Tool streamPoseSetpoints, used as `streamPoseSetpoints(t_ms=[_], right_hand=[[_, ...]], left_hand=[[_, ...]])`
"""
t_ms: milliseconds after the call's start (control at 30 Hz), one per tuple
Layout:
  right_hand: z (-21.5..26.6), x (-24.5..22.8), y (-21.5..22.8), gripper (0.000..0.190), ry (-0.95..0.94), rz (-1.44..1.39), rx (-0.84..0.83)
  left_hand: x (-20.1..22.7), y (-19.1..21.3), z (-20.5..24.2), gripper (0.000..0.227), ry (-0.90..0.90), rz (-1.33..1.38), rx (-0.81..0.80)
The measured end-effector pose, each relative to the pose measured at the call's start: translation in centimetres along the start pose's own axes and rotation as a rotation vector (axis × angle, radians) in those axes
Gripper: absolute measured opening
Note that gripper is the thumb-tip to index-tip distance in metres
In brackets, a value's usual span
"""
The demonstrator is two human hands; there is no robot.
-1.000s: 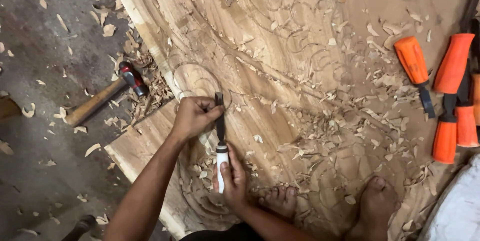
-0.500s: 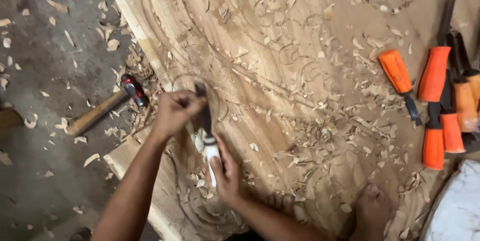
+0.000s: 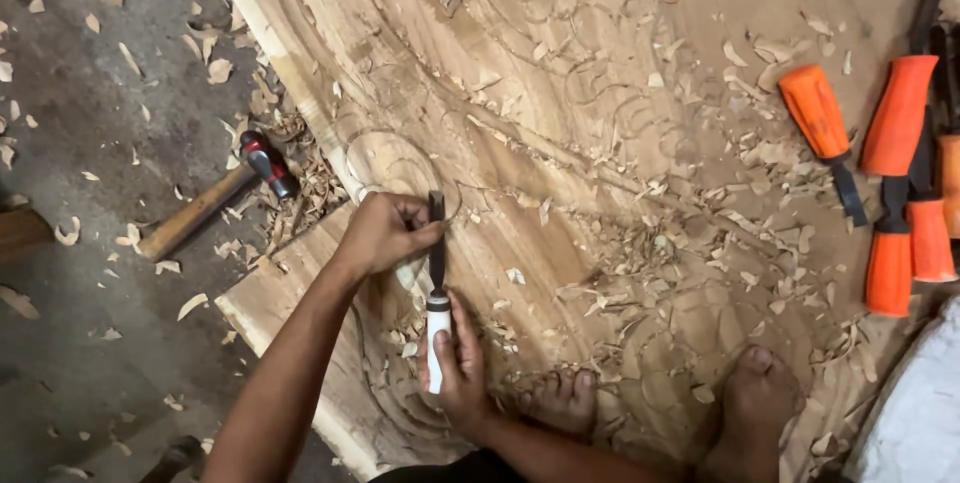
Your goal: The person carves decorative designs into a wooden board using a chisel.
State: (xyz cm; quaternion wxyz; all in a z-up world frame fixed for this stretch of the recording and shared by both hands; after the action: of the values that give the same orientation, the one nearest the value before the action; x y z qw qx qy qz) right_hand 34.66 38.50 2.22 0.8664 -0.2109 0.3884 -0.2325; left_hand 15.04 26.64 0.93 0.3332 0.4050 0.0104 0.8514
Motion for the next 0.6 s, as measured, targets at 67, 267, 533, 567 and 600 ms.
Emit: streamPoseSetpoints(t_ms=[67, 267, 533, 567, 600], right_hand=[[-0.2, 0.4, 0.1, 0.059, -0.013, -0.024, 0.004], [-3.1, -1.8, -0.8, 0.058, -0.054, 0.095, 0.085], [-1.8, -1.8, -0.4, 0.059, 0.07, 0.245, -0.017], [-1.3, -0.7, 0.1, 0.059, 0.04, 0.148, -0.014], [-0.8, 0.5, 0.6, 0.059, 0.01, 0.052, -0.01]], left_hand=[[-0.1, -0.1, -0.1, 0.029, -0.028, 0.008, 0.022], [0.3, 1.3, 0.2, 0.017, 0.032, 0.211, 0.185], [0.2, 2.6, 0.1, 0.014, -0.303, 0.418, 0.266], [0.1, 1.7, 0.0, 0.019, -0.221, 0.239, 0.167], [-0.2, 0.8, 0.0, 0.025, -0.14, 0.061, 0.065]])
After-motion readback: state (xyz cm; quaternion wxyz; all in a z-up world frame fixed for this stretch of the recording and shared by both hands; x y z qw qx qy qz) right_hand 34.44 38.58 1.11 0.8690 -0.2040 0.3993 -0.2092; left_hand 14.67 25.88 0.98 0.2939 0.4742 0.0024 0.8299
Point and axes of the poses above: each hand's wrist, its own z-axis away from the middle knuckle, its own y-axis out of the back of the hand, x = y × z, the point moved 7 cm from there along -z, towards the middle knuckle, and after that the axes turned 4 degrees about -y, right-handed, at the moved point
